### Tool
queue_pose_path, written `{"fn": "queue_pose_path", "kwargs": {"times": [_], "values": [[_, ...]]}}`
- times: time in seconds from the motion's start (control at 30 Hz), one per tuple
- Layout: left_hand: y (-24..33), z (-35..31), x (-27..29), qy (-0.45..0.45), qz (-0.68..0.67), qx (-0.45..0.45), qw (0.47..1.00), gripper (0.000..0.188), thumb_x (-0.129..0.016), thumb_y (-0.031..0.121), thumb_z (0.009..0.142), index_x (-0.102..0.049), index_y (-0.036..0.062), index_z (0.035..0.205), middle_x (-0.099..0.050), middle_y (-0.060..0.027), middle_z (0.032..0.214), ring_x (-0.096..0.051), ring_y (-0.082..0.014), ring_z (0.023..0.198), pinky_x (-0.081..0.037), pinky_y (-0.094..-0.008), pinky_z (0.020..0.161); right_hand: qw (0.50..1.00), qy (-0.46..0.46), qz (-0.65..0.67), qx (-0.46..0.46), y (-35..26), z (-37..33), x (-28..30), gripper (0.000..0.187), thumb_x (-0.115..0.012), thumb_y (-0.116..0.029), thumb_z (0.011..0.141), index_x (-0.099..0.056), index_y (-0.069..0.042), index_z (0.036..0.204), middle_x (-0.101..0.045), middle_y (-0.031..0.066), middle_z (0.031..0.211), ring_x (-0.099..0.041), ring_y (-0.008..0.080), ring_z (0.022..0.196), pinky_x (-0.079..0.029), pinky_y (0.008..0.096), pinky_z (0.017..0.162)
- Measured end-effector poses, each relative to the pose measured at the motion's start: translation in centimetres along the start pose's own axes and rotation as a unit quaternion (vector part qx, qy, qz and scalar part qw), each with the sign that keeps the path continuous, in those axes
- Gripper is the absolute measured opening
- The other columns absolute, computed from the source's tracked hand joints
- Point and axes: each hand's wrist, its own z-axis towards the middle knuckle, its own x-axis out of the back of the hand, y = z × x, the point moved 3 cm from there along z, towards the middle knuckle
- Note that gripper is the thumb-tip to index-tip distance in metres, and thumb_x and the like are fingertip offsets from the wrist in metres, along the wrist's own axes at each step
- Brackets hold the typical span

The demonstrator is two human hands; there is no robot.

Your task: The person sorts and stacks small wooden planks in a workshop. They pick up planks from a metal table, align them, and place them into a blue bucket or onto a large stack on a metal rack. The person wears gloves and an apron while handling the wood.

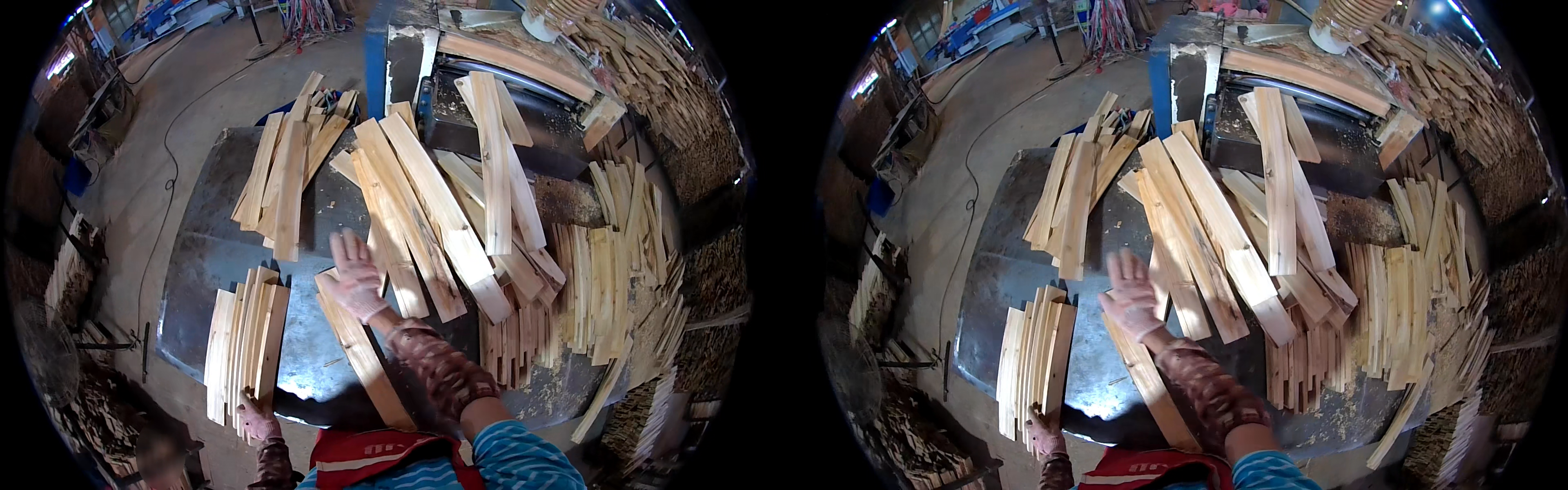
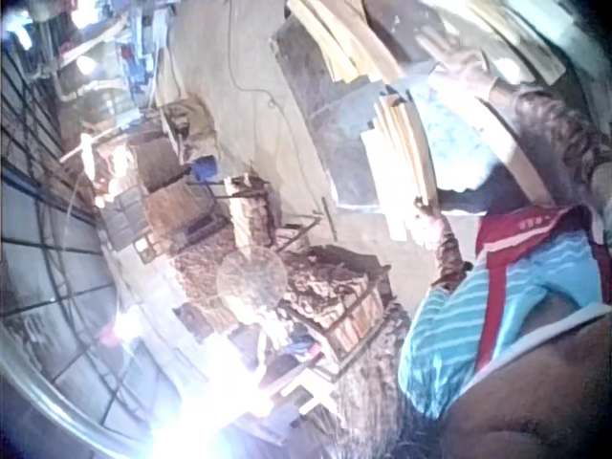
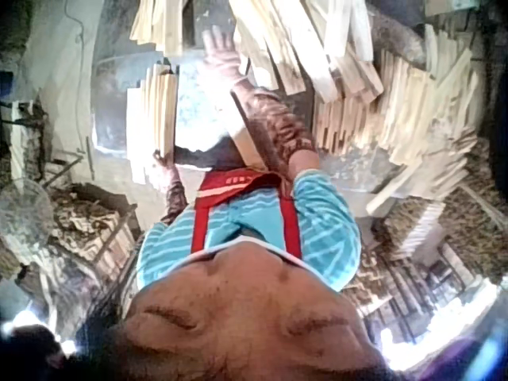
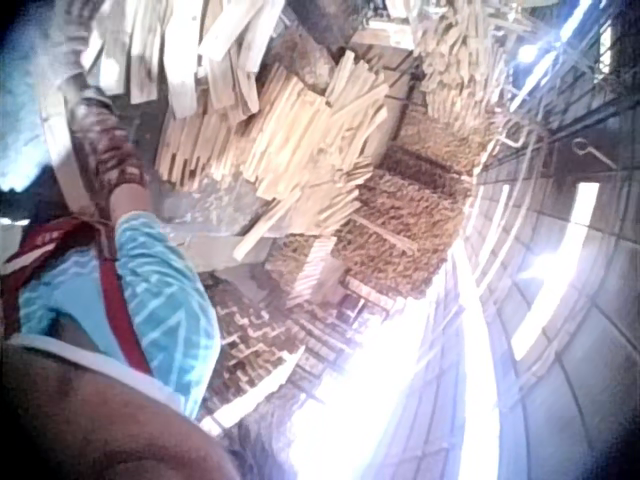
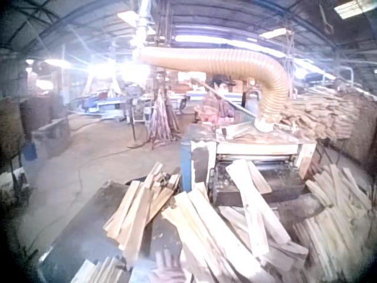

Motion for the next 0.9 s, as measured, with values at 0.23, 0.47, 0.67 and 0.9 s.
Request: {"fn": "queue_pose_path", "kwargs": {"times": [0.23, 0.47, 0.67, 0.9], "values": [[4.7, 0.9, 3.0, 0.094, -0.174, -0.100, 0.975, 0.068, -0.069, 0.029, 0.087, -0.044, 0.0072, 0.147, -0.043, -0.0261, 0.146, -0.048, -0.0445, 0.127, -0.046, -0.0491, 0.104, 0.942, -0.083, -0.320, 0.048, 15.1, -10.2, -1.4, 0.060, -0.035, -0.020, 0.096, -0.029, -0.006, 0.154, -0.028, 0.0210, 0.160, -0.024, 0.0377, 0.150, -0.019, 0.0491, 0.123], [24.3, -1.8, 0.2, -0.280, -0.512, -0.225, 0.780, 0.068, -0.069, 0.017, 0.094, -0.036, -0.0001, 0.151, -0.050, -0.0205, 0.145, -0.049, -0.0291, 0.133, -0.043, -0.0396, 0.110, 0.983, -0.135, -0.041, -0.119, 8.6, -8.5, 4.5, 0.068, -0.045, -0.012, 0.089, -0.026, 0.000, 0.153, -0.042, 0.0213, 0.151, -0.044, 0.0339, 0.139, -0.035, 0.0412, 0.115], [37.4, -5.8, -1.6, -0.587, -0.680, 0.009, 0.439, 0.042, -0.067, 0.016, 0.093, -0.057, -0.0026, 0.129, -0.065, -0.0158, 0.119, -0.066, -0.0298, 0.105, -0.057, -0.0411, 0.090, 0.984, -0.030, 0.162, 0.074, 3.0, -12.6, 8.2, 0.058, -0.061, -0.021, 0.086, -0.050, 0.001, 0.138, -0.053, 0.0274, 0.136, -0.052, 0.0416, 0.128, -0.044, 0.0430, 0.107], [31.8, -2.6, -3.5, -0.528, -0.692, 0.007, 0.492, 0.044, -0.070, 0.007, 0.086, -0.056, -0.0061, 0.126, -0.069, -0.0186, 0.110, -0.070, -0.0313, 0.099, -0.060, -0.0440, 0.087, 0.980, -0.023, -0.195, 0.019, 10.5, -11.6, 6.1, 0.081, -0.069, -0.044, 0.083, -0.041, -0.003, 0.147, -0.045, 0.0241, 0.147, -0.047, 0.0447, 0.132, -0.040, 0.0470, 0.111]]}}
